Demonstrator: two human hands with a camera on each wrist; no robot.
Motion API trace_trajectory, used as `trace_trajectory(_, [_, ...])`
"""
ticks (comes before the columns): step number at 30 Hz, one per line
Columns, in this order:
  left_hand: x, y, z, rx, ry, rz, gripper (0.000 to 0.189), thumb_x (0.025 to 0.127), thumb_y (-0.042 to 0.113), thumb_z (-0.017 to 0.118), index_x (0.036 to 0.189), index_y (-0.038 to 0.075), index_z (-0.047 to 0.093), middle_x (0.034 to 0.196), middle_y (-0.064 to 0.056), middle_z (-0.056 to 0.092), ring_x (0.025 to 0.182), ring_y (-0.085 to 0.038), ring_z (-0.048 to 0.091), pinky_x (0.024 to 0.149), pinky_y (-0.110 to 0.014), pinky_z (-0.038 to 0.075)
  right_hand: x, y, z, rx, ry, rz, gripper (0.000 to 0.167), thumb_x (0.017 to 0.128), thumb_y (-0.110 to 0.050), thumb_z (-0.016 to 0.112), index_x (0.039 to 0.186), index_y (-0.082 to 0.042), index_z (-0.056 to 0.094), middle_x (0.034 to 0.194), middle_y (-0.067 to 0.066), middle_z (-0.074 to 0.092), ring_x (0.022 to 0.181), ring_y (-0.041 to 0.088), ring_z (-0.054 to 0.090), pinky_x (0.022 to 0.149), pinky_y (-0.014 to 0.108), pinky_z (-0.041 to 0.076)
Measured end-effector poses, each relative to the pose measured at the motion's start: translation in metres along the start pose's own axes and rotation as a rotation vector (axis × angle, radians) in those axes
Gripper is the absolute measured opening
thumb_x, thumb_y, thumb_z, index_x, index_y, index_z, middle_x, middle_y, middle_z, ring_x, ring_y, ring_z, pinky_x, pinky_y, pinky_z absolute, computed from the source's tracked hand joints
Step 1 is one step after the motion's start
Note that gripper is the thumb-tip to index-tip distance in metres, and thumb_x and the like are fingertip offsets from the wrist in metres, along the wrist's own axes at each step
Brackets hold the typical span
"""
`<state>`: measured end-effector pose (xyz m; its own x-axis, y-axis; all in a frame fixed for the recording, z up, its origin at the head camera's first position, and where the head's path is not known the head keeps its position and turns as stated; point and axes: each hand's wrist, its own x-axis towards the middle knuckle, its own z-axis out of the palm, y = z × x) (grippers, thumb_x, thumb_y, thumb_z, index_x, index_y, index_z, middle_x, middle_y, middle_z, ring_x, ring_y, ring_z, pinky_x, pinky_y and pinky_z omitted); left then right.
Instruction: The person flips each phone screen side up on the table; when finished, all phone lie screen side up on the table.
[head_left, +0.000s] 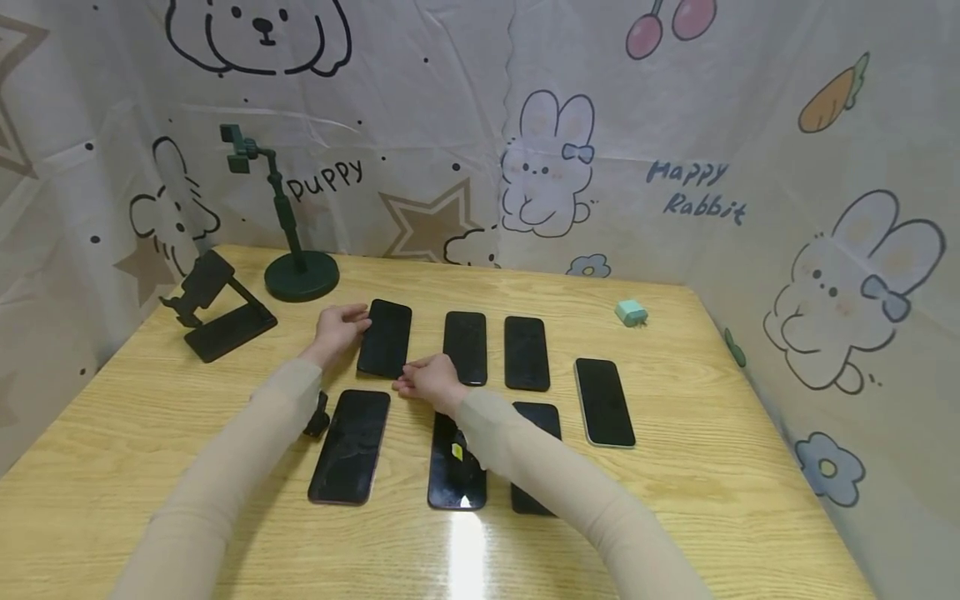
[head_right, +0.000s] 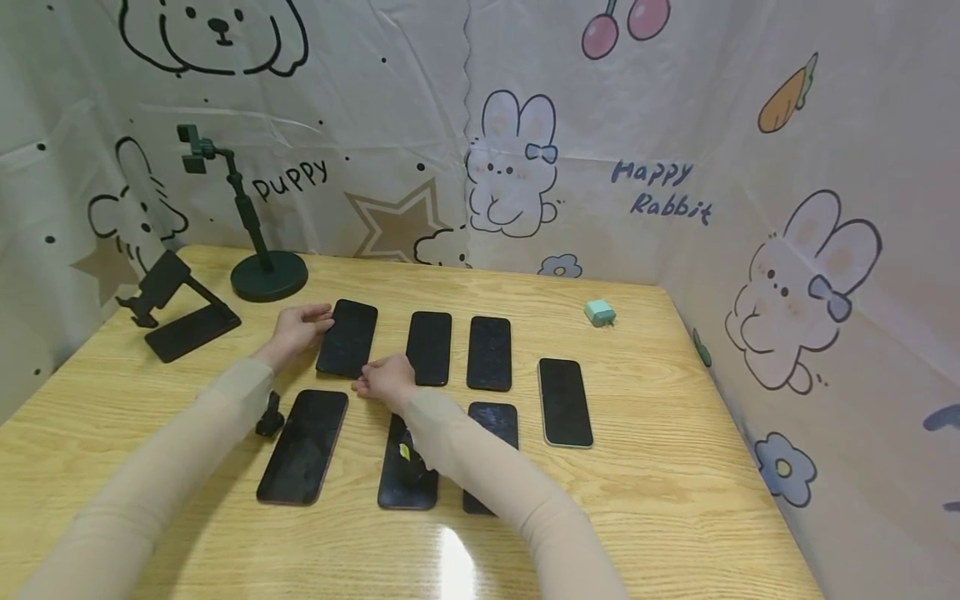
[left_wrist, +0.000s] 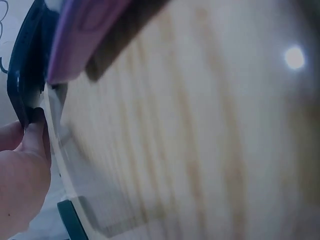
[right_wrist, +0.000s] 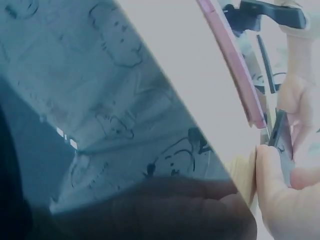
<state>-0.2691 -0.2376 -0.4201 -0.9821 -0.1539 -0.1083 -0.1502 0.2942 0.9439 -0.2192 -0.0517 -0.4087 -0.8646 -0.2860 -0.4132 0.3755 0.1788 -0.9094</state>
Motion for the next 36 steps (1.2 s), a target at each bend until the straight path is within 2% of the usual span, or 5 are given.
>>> trace_trajectory(5, [-0.001, 0.0, 0.001, 0.044, 0.002, -0.013, 0.042, 0.097, 0.003, 0.051, 0.136, -0.011, 0.044, 0.138, -0.029, 0.047, 0.131, -0.035, 0.045, 0.107, -0.041, 0.039, 0.001, -0.001, -0.002, 0.175, -0.016, 0.082, 0.035, 0.1, -0.003, 0.047, 0.131, 0.014, 0.048, 0.094, 0.016, 0.061, 0.108, 0.029, 0.065, 0.09, 0.03, 0.053])
trace_trajectory(19, [-0.006, 0.005, 0.005, 0.214, -0.056, -0.011, 0.038, 0.096, 0.005, 0.054, 0.131, -0.007, 0.053, 0.134, -0.025, 0.053, 0.123, -0.033, 0.051, 0.104, -0.041, 0.042, 0.002, -0.004, 0.002, 0.235, -0.022, 0.161, 0.034, 0.099, 0.0, 0.043, 0.132, 0.01, 0.049, 0.13, 0.022, 0.056, 0.118, 0.026, 0.058, 0.102, 0.035, 0.046])
trace_trajectory(24, [-0.007, 0.007, 0.006, 0.25, -0.019, -0.022, 0.037, 0.096, 0.006, 0.054, 0.13, -0.007, 0.054, 0.131, -0.025, 0.056, 0.121, -0.033, 0.053, 0.102, -0.041, 0.043, -0.002, -0.005, 0.002, 0.187, -0.017, 0.151, 0.037, 0.097, 0.005, 0.046, 0.133, 0.009, 0.049, 0.112, 0.016, 0.066, 0.092, 0.016, 0.064, 0.08, 0.023, 0.05])
trace_trajectory(29, [-0.01, 0.009, 0.005, 0.225, 0.04, -0.066, 0.037, 0.097, 0.007, 0.052, 0.132, -0.007, 0.053, 0.134, -0.025, 0.053, 0.127, -0.035, 0.049, 0.107, -0.042, 0.039, -0.004, -0.005, 0.003, 0.15, -0.014, 0.141, 0.038, 0.094, 0.008, 0.048, 0.132, 0.008, 0.05, 0.089, 0.009, 0.064, 0.07, 0.008, 0.054, 0.058, 0.017, 0.042])
trace_trajectory(36, [-0.012, 0.012, 0.004, 0.101, 0.053, -0.15, 0.041, 0.099, 0.007, 0.049, 0.138, -0.006, 0.046, 0.141, -0.024, 0.046, 0.129, -0.034, 0.047, 0.104, -0.042, 0.043, -0.002, -0.002, 0.008, 0.224, 0.036, 0.122, 0.043, 0.093, 0.01, 0.046, 0.135, 0.007, 0.048, 0.106, 0.014, 0.063, 0.074, 0.009, 0.054, 0.058, 0.017, 0.042])
